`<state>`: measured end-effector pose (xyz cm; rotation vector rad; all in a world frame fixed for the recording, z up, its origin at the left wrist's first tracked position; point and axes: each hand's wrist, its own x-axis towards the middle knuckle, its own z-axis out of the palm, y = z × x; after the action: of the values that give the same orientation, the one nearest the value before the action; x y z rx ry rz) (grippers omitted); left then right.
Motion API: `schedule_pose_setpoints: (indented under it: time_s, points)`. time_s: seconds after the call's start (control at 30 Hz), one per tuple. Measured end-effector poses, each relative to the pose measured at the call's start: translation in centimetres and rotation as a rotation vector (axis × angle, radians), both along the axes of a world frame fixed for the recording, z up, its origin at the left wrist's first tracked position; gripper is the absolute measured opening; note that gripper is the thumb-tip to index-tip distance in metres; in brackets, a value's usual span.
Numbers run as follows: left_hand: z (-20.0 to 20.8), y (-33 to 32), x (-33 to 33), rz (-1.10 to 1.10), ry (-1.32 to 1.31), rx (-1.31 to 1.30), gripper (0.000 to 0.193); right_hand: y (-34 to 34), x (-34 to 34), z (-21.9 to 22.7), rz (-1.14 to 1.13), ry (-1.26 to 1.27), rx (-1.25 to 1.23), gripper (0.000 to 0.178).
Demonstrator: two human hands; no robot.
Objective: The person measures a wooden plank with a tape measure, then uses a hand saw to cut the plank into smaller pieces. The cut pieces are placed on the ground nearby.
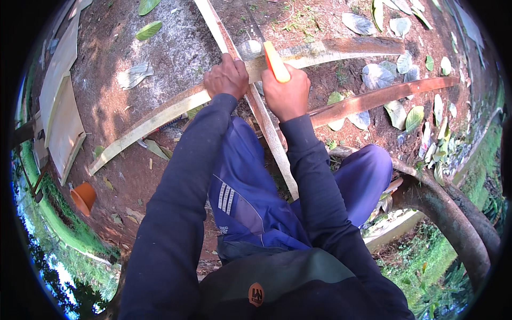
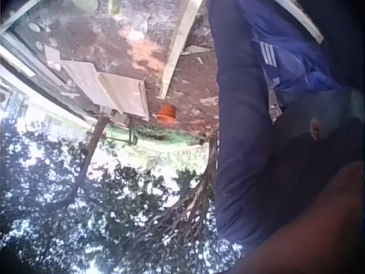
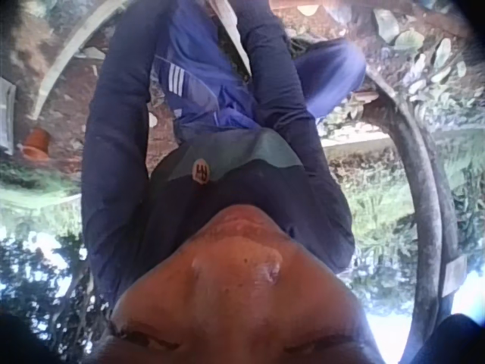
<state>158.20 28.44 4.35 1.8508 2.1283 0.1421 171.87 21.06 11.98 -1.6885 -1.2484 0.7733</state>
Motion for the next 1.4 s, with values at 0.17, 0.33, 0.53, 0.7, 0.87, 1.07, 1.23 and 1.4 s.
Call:
schedule_pose_setpoints:
  time_s: [0.17, 0.33, 0.53, 0.7, 0.87, 1.07, 1.23, 1.4]
  points:
    - [0.1, -0.6, -0.9, 0.019, 0.002, -0.067, 0.039, -13.6, 1.6, 3.5, 0.002, 0.053, -0.182, 0.014]
    - [-0.7, -1.2, -1.3, 0.005, 0.040, 0.006, 0.040, -22.7, 4.0, 8.8, 0.050, -0.041, -0.293, 0.007]
    - [0.1, 0.3, -0.1, 0.018, -0.008, -0.018, 0.038, 1.2, 0.0, 0.2, -0.036, 0.058, -0.059, 0.024]
    - [-0.1, -0.7, -1.2, 0.049, -0.032, -0.048, 0.039, -9.7, 0.8, 3.0, -0.020, 0.082, -0.204, 0.019]
    - [-0.8, -1.0, -0.9, 0.012, 0.023, -0.023, 0.039, -22.6, 4.0, 9.1, 0.063, 0.000, -0.317, 0.006]
    - [-0.2, 0.1, -0.2, -0.002, -0.022, -0.015, 0.038, -2.1, 1.1, 0.1, -0.013, 0.113, -0.051, 0.019]
    - [0.0, -0.7, -1.0, 0.047, -0.046, -0.044, 0.036, -7.4, 0.7, 1.5, -0.001, -0.005, -0.102, 0.016]
    - [-0.4, -1.0, -1.1, 0.037, -0.014, -0.023, 0.038, -22.3, 3.9, 7.9, 0.051, -0.030, -0.281, 0.007]
